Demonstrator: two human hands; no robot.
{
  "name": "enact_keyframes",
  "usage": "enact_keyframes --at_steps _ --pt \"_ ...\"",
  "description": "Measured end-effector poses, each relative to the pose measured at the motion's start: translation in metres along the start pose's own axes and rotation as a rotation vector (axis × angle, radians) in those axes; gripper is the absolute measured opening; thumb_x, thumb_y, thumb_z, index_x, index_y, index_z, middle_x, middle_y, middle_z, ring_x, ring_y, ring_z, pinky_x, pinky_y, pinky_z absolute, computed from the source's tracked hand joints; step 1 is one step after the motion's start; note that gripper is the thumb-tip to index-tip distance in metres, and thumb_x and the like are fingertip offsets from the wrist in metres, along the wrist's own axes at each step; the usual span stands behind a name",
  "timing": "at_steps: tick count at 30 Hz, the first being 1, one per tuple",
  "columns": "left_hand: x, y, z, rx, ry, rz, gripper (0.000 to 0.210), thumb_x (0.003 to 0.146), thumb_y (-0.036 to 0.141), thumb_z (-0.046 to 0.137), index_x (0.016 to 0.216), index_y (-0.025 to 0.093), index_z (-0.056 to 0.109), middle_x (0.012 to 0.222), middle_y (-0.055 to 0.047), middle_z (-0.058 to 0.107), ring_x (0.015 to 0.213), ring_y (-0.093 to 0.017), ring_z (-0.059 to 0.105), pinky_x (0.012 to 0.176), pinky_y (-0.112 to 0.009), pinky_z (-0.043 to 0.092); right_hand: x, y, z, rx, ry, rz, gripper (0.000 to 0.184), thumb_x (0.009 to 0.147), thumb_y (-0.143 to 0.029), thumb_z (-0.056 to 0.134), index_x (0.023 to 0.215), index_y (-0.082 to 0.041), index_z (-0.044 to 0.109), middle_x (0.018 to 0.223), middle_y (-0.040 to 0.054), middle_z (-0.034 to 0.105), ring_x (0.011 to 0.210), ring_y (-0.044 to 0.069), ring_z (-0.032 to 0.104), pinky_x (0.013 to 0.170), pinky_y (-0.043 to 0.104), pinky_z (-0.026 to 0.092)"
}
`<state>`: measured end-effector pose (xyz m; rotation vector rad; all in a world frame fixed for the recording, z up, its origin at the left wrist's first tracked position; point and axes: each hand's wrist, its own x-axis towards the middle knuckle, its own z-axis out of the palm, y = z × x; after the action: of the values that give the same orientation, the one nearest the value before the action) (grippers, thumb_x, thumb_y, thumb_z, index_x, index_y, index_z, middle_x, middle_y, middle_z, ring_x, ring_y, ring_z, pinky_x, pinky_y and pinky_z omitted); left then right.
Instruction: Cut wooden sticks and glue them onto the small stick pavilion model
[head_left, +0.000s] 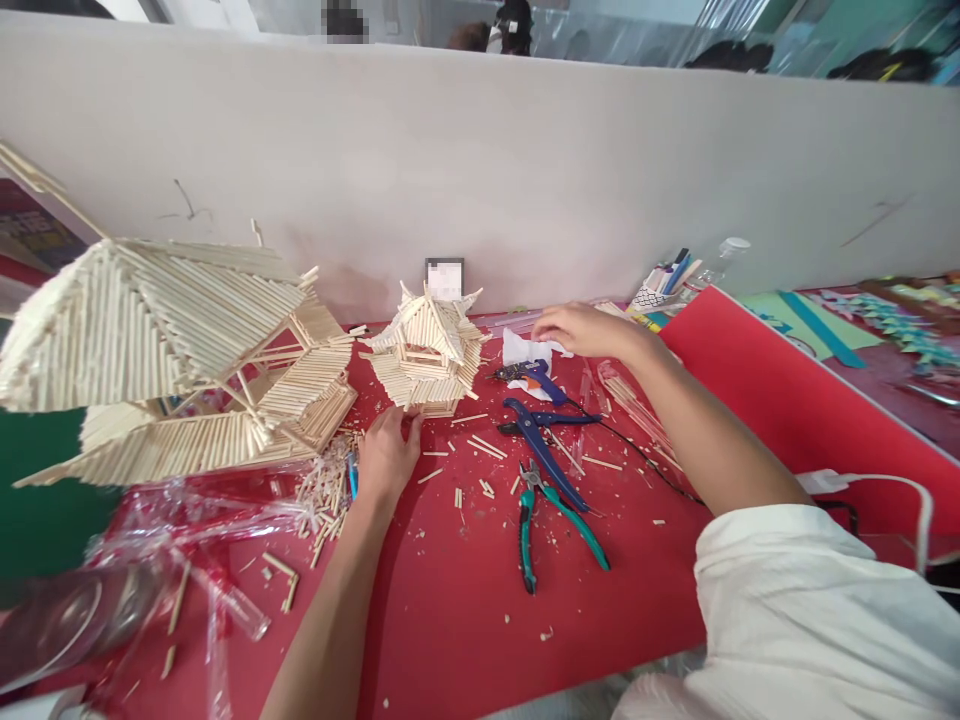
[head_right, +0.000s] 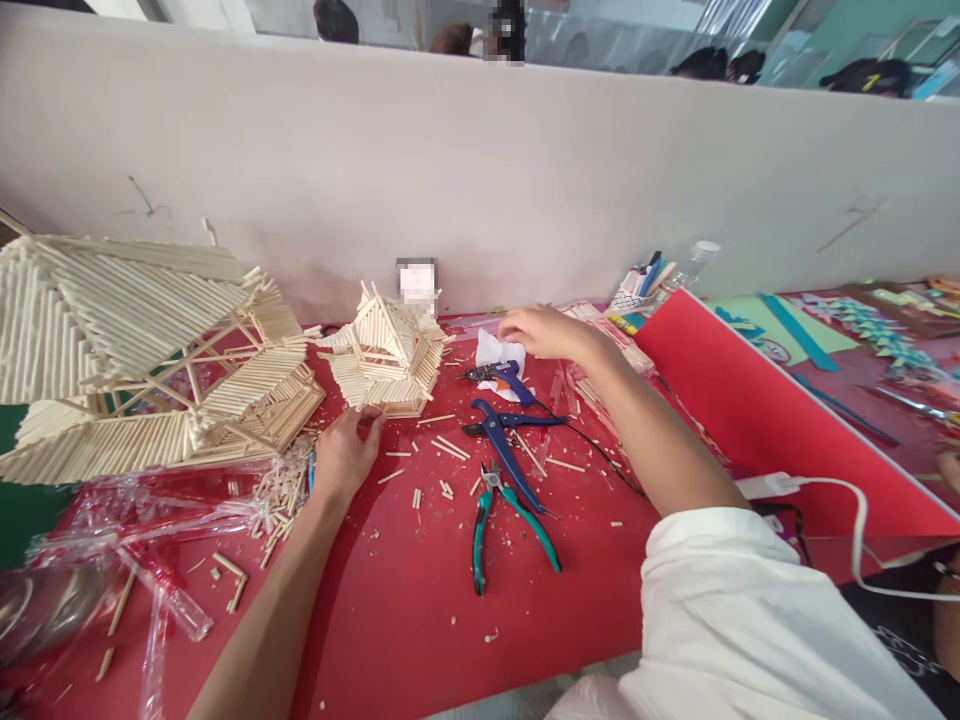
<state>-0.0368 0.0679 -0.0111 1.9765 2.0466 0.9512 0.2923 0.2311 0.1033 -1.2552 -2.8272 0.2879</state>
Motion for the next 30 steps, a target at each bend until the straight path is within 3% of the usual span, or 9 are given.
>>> enact_keyframes --at_steps 4,7,14,30 --pt "0.0 0.0 0.001 0.001 -0.006 -0.006 0.021 0.096 0.035 0.052 0.097 0.02 0.067 0.095 -0.008 0.075 0.088 -0.025 0.071 0.076 -0.031 0.049 -0.008 0.03 0.035 -0.184 -0.129 0.234 0.031 0.083 -0.011 0.058 0.108 -0.023 0.073 0.106 0.0105 0.073 0.096 0.027 0.066 0.076 0.033 0.043" --pt "0.0 -0.001 0.002 -0.001 -0.006 0.002 0.022 0.097 0.036 0.052 0.097 0.02 0.068 0.095 -0.008 0.075 0.088 -0.024 0.071 0.077 -0.031 0.049 -0.013 0.041 0.049 -0.154 -0.158 0.283 0.028 0.081 -0.011 0.06 0.103 -0.023 0.074 0.102 0.0109 0.074 0.095 0.029 0.067 0.075 0.033 0.043" --pt "0.001 -0.002 0.002 -0.007 -0.002 0.0 0.02 0.096 0.034 0.054 0.098 0.02 0.068 0.097 -0.009 0.075 0.09 -0.025 0.071 0.076 -0.031 0.049 -0.006 0.053 0.065 0.065 -0.153 0.189 0.031 0.09 -0.016 0.051 0.116 -0.022 0.068 0.103 0.0076 0.075 0.094 0.022 0.068 0.076 0.027 0.043" --pt "0.001 -0.001 0.0 -0.001 -0.005 -0.004 0.019 0.095 0.033 0.054 0.096 0.02 0.067 0.095 -0.008 0.075 0.089 -0.025 0.07 0.077 -0.031 0.049 0.007 0.069 0.067 0.334 -0.209 0.075 0.041 0.092 -0.039 0.048 0.118 -0.018 0.071 0.104 0.0108 0.074 0.091 0.023 0.066 0.083 0.033 0.046"
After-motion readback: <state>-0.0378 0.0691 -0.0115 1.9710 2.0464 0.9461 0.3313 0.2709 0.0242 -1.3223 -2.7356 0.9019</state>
